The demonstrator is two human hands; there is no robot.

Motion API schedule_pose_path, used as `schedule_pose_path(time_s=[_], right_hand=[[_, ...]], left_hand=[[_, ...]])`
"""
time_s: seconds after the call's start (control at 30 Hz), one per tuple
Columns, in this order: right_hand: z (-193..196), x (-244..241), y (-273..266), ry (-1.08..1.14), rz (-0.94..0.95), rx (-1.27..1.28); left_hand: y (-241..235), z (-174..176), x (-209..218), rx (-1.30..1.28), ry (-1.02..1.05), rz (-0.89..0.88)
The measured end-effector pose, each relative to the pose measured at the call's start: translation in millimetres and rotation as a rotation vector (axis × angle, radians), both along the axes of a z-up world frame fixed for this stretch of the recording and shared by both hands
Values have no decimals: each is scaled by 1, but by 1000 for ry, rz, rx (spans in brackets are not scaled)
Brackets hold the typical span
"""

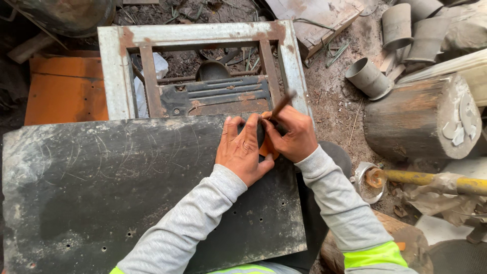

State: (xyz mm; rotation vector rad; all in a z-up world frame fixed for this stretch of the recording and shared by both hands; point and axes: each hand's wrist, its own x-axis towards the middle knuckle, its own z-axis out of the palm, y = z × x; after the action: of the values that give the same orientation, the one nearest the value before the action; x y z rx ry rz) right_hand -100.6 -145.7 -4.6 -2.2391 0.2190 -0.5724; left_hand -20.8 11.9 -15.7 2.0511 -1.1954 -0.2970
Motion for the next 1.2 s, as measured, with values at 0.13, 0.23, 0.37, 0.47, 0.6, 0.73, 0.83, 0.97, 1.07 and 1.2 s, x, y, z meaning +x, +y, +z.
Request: schedule_pose_path(time_s=[0.13,0.23,0.37,0.47,0.6,0.73,0.83,0.97,1.07,1.2], right_hand=[[-6,-2,5,-155,7,-16],[-2,-12,-3,-155,85,-308],[-7,-26,1,-177,-131,197],[-3,-47,-13,-134,-307,393],[1,-73,-20,-81,-320,425],[3,-90,-1,-83,-295,462],[9,-96,19,-54,-295,470],[18,-95,44,21,-165,235],[21,-87,56,12,-104,109],[22,-81,56,10,-94,115]], left_hand=[[-1,-2,0,-2,-20,1],[-1,-3,-1,-46,-31,22],[-1,1,0,20,-49,-4],[-3,6,-1,44,-142,-36],[-6,9,1,101,-187,-62],[-7,10,4,143,-158,-90],[-7,8,12,126,-204,-129],[-9,9,19,168,-224,-145],[-10,11,17,159,-238,-137],[-9,13,17,169,-221,-138]])
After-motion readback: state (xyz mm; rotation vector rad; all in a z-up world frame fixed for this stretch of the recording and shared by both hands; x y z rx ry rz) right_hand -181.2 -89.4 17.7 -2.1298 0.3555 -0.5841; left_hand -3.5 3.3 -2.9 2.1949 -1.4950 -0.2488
